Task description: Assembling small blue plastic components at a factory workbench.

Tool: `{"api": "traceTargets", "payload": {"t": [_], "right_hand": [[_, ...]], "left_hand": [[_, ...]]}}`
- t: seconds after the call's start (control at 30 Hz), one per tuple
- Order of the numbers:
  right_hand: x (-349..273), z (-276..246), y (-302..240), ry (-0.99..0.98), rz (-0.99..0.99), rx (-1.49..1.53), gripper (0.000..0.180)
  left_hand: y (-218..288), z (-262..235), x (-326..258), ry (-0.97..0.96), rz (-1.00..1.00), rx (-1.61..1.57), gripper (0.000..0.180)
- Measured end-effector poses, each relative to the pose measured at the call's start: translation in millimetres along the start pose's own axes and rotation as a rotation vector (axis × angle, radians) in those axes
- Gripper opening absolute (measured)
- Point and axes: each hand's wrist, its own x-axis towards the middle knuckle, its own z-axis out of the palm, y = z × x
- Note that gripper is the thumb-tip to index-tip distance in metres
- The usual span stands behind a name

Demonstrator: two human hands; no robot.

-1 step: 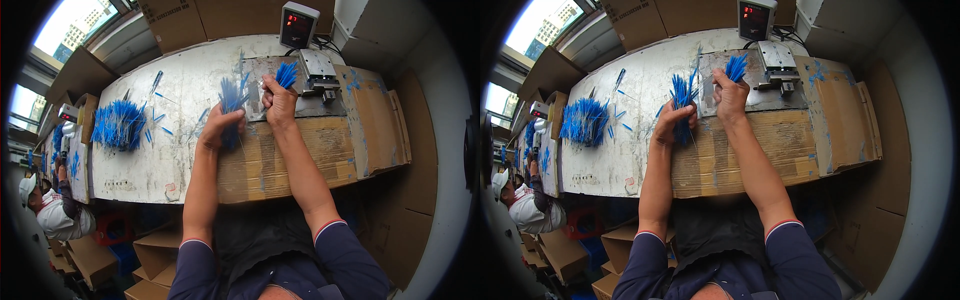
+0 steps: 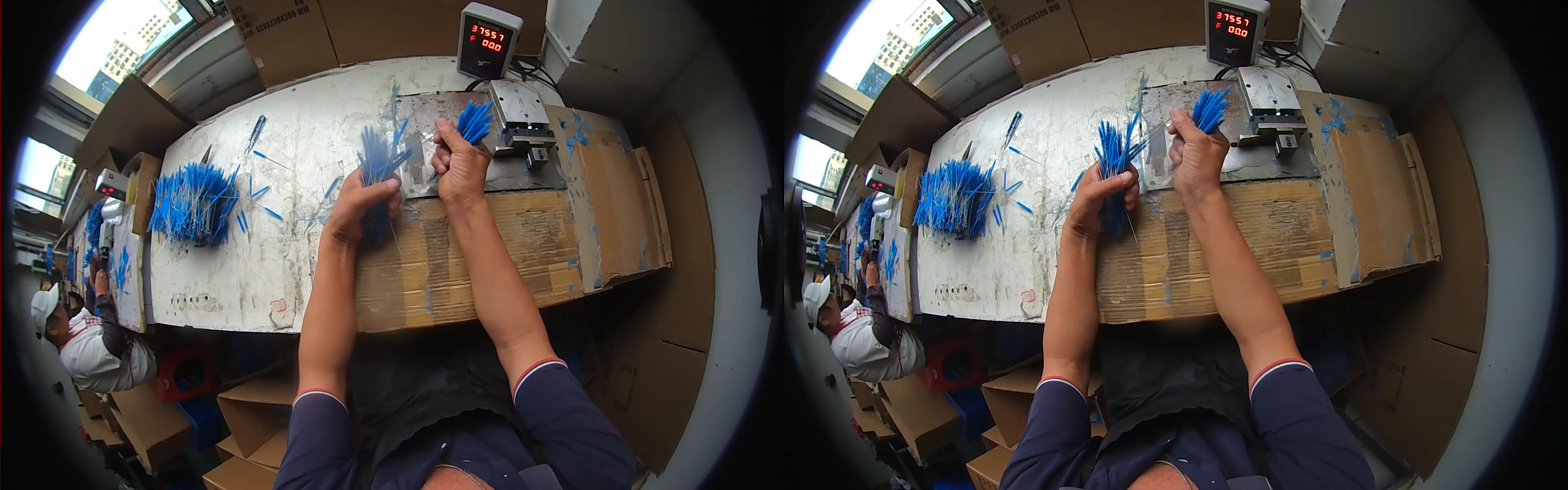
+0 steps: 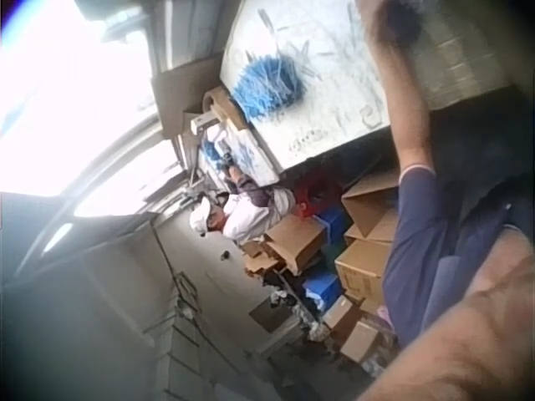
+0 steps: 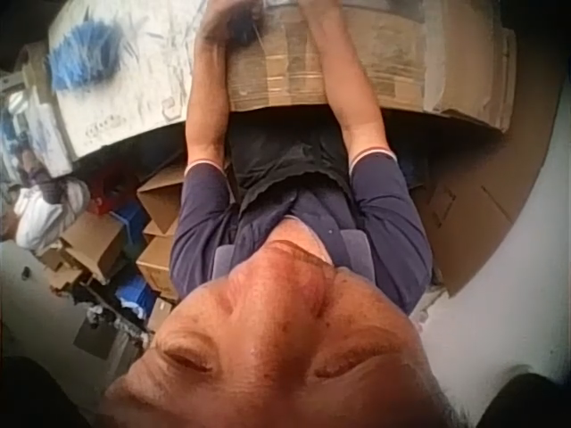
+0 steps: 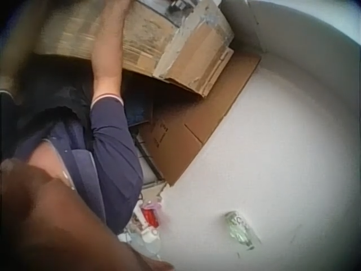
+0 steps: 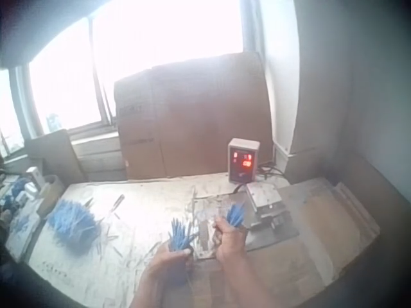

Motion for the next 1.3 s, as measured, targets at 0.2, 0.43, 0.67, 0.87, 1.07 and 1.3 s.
{"api": "traceTargets", "payload": {"t": [0.2, 0.43, 0.67, 0.87, 1.07, 1.3], "right_hand": [[11, -10, -4, 0.087, -0.053, 0.099, 0.014], [-10, 0, 19, 0.04, 0.096, 0.042, 0.012], [-9, 0, 26, 0.025, 0.228, 0.045, 0.015], [-14, 3, 28, -0.076, 0.32, -0.042, 0.017], [-15, 8, 15, -0.005, 0.005, -0.315, 0.01], [-30, 17, 17, -0.7, -0.854, -1.193, 0.026]], "left_hand": [[-3, -7, 6, 0.106, 0.073, -0.234, 0.039], [-10, -14, 12, 0.258, 0.308, -0.2, 0.069], [-5, -11, 9, 0.243, 0.382, -0.283, 0.072], [-8, -21, 10, 0.38, 0.426, -0.402, 0.036], [2, -39, 2, 0.437, 0.444, -0.443, 0.03], [2, -21, 4, 0.42, 0.265, -0.218, 0.042]]}}
